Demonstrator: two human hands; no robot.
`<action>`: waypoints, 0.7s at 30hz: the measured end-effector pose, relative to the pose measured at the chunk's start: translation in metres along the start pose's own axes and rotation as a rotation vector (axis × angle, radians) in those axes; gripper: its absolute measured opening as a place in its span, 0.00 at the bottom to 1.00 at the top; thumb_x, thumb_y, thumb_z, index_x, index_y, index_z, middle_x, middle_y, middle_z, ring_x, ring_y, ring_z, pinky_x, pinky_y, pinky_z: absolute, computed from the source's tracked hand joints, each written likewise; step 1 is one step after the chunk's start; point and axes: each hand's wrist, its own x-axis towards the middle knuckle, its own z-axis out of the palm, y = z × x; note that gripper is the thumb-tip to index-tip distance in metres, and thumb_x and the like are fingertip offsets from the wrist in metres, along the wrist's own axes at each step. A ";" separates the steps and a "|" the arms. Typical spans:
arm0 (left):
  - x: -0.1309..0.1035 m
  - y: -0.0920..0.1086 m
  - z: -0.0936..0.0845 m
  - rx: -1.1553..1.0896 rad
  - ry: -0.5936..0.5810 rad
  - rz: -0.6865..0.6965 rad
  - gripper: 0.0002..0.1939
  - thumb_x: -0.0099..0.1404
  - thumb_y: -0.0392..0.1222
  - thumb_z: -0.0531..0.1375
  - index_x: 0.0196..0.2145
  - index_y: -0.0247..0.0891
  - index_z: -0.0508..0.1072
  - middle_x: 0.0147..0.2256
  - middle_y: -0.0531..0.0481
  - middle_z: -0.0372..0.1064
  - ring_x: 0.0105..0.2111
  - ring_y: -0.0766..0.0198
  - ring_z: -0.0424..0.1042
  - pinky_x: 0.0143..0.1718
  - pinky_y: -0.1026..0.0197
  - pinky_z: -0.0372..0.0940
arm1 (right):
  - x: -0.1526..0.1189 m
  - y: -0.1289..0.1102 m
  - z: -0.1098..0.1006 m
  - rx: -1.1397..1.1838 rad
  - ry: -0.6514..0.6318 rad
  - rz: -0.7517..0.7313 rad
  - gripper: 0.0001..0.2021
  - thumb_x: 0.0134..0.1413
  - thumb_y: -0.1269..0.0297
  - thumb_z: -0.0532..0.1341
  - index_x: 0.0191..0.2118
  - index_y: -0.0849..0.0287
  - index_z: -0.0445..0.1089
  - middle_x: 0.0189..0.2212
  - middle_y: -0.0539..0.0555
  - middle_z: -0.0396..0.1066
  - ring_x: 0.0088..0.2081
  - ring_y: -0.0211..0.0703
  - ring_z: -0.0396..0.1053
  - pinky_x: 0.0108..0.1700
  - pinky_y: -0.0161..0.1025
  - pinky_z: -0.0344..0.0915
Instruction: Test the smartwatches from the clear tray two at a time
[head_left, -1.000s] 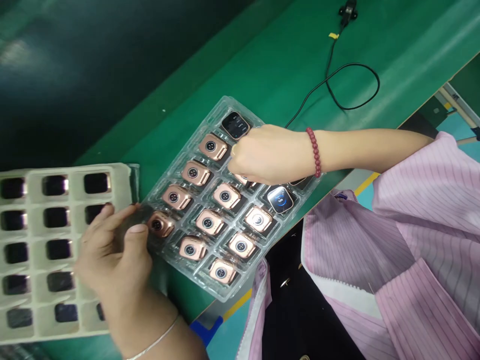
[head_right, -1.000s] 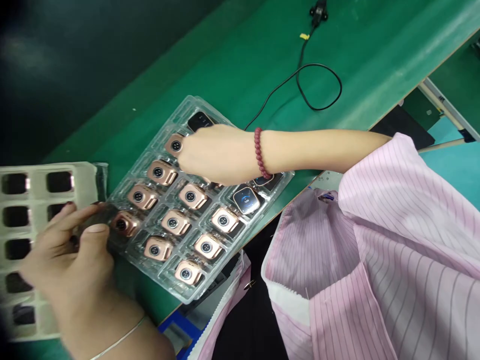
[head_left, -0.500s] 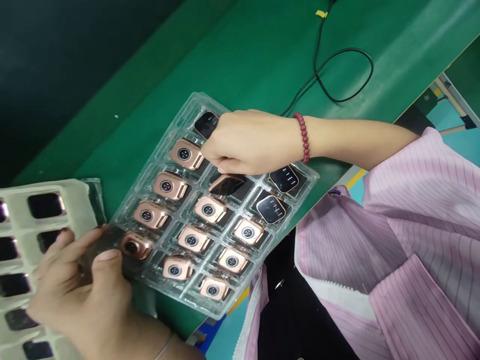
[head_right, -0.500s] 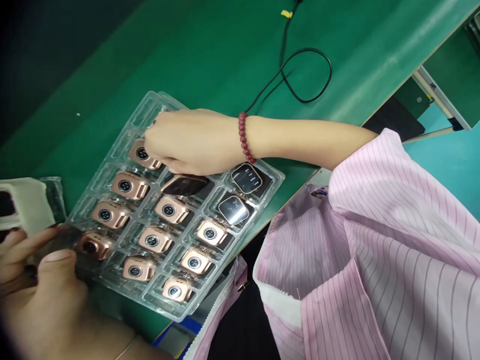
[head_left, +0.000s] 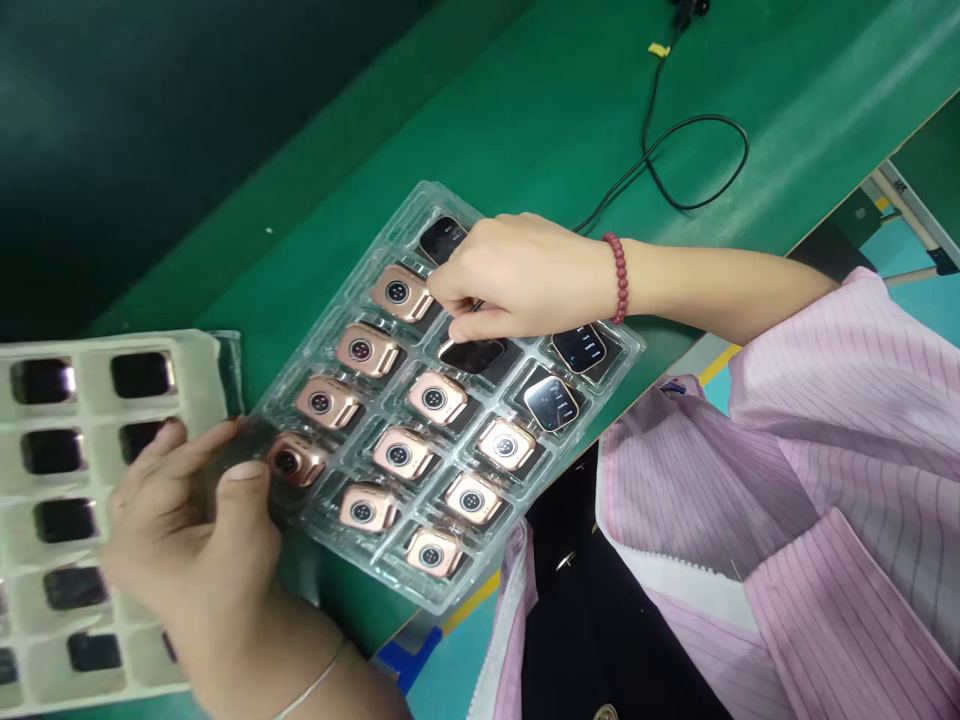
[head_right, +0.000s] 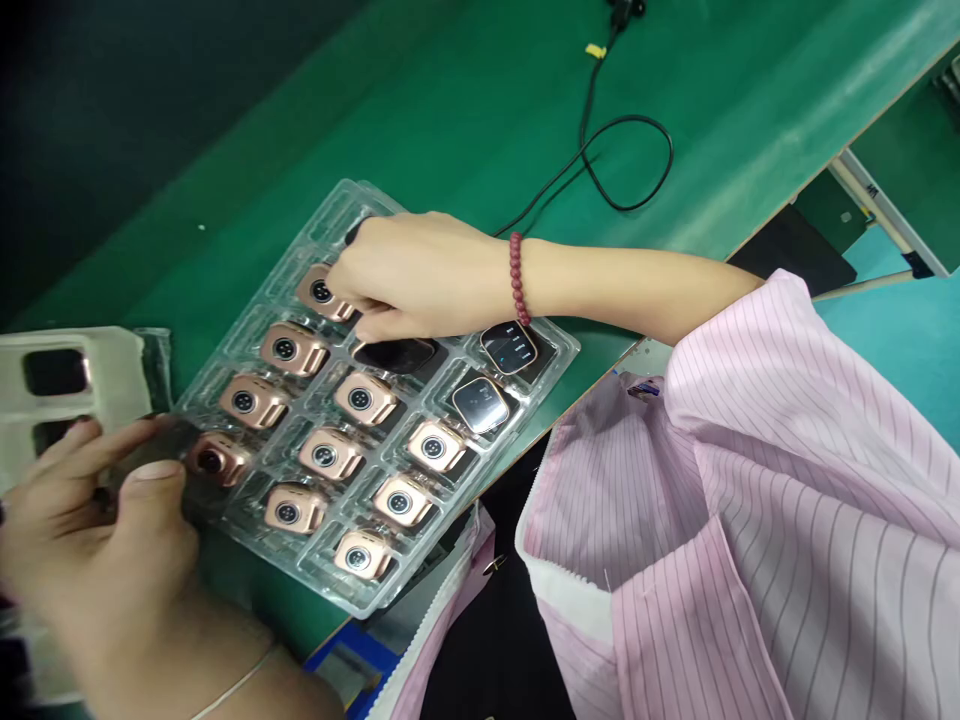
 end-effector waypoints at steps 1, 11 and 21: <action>0.000 0.002 0.000 -0.005 0.011 0.023 0.24 0.65 0.54 0.59 0.56 0.48 0.78 0.57 0.52 0.77 0.67 0.40 0.65 0.70 0.35 0.58 | 0.001 0.003 0.005 0.002 0.054 -0.006 0.13 0.73 0.64 0.51 0.41 0.58 0.71 0.34 0.52 0.69 0.44 0.49 0.72 0.42 0.40 0.60; 0.003 -0.014 0.005 0.072 0.038 0.107 0.20 0.67 0.50 0.59 0.51 0.37 0.79 0.51 0.43 0.80 0.64 0.41 0.69 0.66 0.35 0.63 | 0.040 0.013 -0.008 0.092 0.245 -0.145 0.07 0.65 0.72 0.57 0.36 0.59 0.71 0.32 0.51 0.71 0.40 0.45 0.70 0.43 0.40 0.60; 0.006 -0.016 0.003 0.027 -0.047 0.138 0.22 0.72 0.54 0.54 0.54 0.40 0.76 0.53 0.43 0.78 0.66 0.46 0.66 0.68 0.40 0.61 | 0.040 0.012 -0.014 -0.127 0.073 -0.029 0.10 0.65 0.67 0.59 0.33 0.60 0.75 0.36 0.56 0.74 0.32 0.43 0.66 0.32 0.39 0.50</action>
